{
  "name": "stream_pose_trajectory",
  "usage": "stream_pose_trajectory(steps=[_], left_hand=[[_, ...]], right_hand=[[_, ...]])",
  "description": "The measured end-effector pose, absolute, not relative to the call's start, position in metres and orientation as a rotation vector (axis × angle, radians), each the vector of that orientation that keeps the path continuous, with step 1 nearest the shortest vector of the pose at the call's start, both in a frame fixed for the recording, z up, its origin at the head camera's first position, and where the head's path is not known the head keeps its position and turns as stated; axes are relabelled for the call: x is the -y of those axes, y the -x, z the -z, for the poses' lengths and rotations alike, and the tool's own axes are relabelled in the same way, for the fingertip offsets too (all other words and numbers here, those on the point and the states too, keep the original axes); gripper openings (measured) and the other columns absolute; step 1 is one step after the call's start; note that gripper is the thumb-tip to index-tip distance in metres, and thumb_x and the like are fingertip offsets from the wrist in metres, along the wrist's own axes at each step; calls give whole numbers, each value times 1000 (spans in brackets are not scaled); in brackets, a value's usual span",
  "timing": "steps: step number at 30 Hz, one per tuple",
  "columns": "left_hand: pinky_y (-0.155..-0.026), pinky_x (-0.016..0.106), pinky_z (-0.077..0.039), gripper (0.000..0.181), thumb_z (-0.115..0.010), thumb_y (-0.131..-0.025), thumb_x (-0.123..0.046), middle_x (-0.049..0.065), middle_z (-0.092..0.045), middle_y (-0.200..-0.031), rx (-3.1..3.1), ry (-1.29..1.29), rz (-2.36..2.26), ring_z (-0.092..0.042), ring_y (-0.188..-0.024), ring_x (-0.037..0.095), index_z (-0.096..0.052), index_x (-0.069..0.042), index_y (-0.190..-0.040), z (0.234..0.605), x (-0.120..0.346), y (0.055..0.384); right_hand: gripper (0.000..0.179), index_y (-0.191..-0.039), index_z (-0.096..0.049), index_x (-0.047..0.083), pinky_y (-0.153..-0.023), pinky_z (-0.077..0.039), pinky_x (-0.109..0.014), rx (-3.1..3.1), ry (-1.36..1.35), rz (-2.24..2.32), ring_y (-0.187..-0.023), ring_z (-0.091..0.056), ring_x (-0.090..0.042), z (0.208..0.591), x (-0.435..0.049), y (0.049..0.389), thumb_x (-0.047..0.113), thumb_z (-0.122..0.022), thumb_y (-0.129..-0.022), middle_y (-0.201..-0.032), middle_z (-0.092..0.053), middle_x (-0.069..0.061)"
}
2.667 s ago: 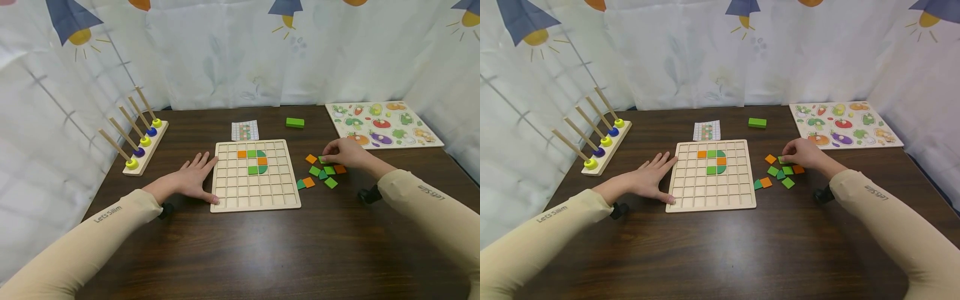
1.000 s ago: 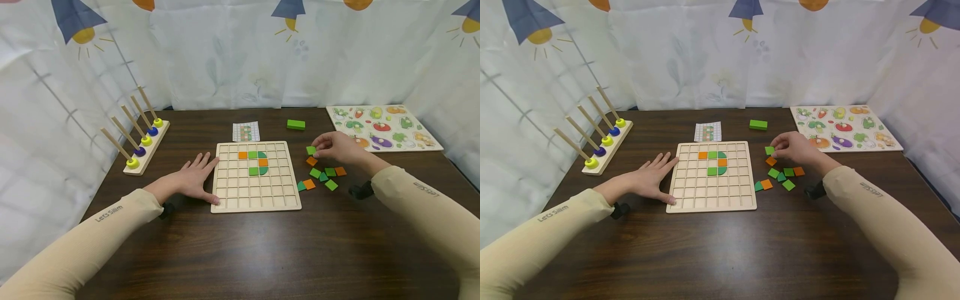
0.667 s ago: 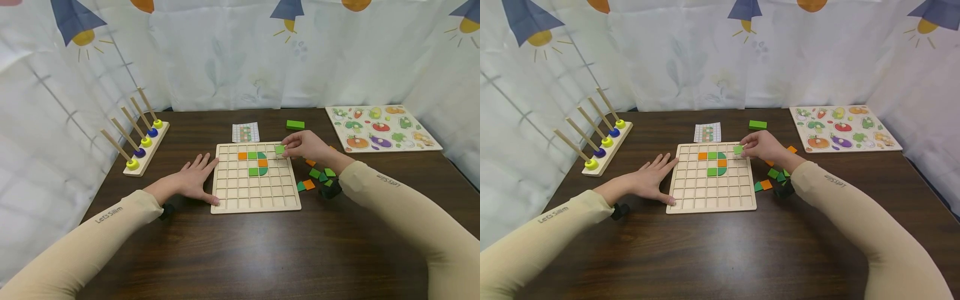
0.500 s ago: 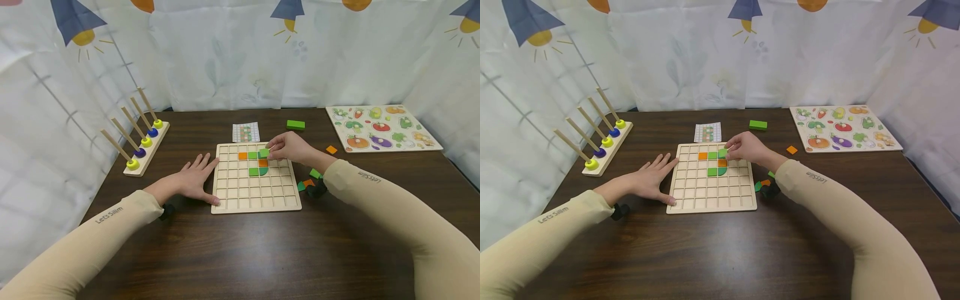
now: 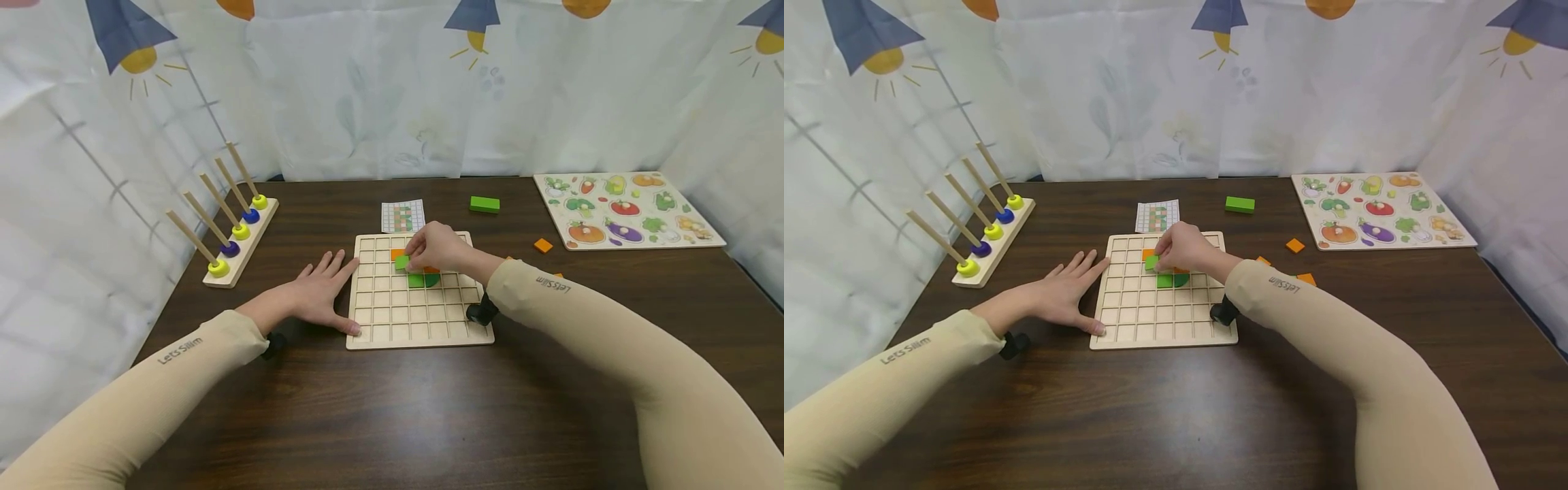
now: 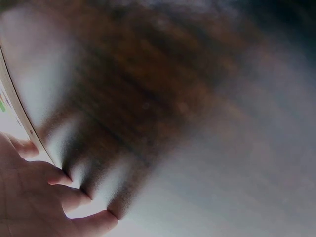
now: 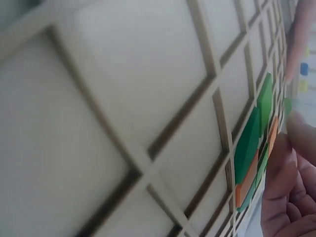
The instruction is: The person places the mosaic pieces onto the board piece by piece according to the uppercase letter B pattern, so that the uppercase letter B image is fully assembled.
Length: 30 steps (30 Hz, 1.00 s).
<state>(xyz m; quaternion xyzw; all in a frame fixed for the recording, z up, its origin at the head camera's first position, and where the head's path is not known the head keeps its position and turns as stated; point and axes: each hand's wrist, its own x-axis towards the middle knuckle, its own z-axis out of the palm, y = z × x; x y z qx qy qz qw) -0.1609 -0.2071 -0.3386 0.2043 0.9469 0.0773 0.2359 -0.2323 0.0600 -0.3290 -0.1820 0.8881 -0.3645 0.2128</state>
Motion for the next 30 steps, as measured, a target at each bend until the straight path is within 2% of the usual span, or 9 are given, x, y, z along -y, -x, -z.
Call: stream_pose_trajectory(steps=[9, 18, 26, 30], left_hand=[[-119, 74, -10, 132, -74, -77, -74, 25, 8, -171, -2595, -561, -203, 6, -157, 48, 0, -11, -166, 339, 208, 161], [-119, 73, -10, 133, -73, -76, -75, 25, 8, -171, -2594, -556, -193, 6, -157, 48, 0, -11, -166, 340, 207, 162], [-119, 74, -10, 132, -74, -76, -74, 25, 8, -171, -2594, -553, -197, 6, -157, 49, 0, -10, -166, 338, 206, 161], [-119, 74, -10, 132, -74, -76, -74, 26, 7, -170, -2593, -556, -198, 5, -157, 49, -1, -10, -166, 338, 206, 161]], right_hand=[[25, -106, -77, 4, -77, -56, -31, -2538, 572, 919, -87, -69, -20, 334, -50, 230, 11, -85, -84, -96, -77, -9], [26, -107, -78, 4, -84, -57, -33, -2585, 626, 822, -87, -70, -18, 334, -44, 228, 12, -86, -83, -95, -77, -8], [20, -106, -79, 5, -82, -56, -33, -2602, 654, 778, -91, -68, -21, 332, -44, 226, 17, -80, -90, -106, -77, -9], [17, -103, -80, 6, -82, -56, -33, -2637, 656, 760, -90, -69, -21, 335, -42, 226, 16, -80, -90, -103, -77, -8]])
